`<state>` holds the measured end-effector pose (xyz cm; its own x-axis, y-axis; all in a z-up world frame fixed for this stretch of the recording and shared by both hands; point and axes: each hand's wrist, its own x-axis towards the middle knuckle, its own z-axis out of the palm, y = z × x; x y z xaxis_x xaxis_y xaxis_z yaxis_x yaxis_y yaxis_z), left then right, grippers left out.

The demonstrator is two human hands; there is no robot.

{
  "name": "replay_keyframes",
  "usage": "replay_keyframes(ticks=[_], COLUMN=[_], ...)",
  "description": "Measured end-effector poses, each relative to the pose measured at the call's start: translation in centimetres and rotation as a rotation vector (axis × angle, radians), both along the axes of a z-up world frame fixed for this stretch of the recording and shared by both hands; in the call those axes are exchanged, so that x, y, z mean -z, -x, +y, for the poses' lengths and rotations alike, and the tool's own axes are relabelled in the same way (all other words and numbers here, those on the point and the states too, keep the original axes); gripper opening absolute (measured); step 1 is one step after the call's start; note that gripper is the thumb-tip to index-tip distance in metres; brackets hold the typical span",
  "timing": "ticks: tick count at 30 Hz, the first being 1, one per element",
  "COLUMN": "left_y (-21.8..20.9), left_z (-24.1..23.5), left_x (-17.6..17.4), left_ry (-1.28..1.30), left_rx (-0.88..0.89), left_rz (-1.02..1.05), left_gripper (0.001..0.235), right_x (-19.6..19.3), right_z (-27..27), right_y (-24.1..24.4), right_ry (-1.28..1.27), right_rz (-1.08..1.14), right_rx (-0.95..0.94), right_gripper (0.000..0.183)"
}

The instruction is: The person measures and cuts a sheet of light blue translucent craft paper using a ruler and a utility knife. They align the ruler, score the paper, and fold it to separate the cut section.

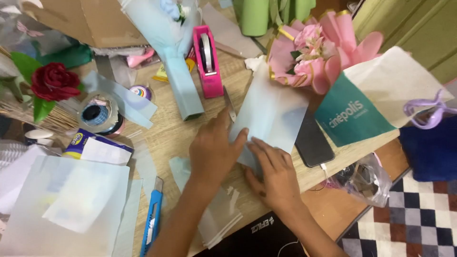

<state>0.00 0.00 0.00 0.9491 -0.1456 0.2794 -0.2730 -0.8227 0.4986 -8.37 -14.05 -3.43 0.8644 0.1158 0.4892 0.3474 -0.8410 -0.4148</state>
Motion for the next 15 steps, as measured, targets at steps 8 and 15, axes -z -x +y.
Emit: replay_keyframes(ticks=[8, 15], left_y=[-2.4, 10.4], left_z=[-0.4, 5.4], left_x=[-2.2, -7.3], left_ry=[0.147, 0.73], left_rx=[0.028, -0.197], left_rz=[0.604, 0.603], left_gripper=[0.065, 0.014], right_x=[1.1, -0.8], right_z=[-0.8, -0.1], right_y=[0.8, 5.3], right_ry=[-0.112, -0.718], right_rz=[-0.102, -0.198], right_rx=[-0.03, 0.02], right_gripper=[0.043, 0.031])
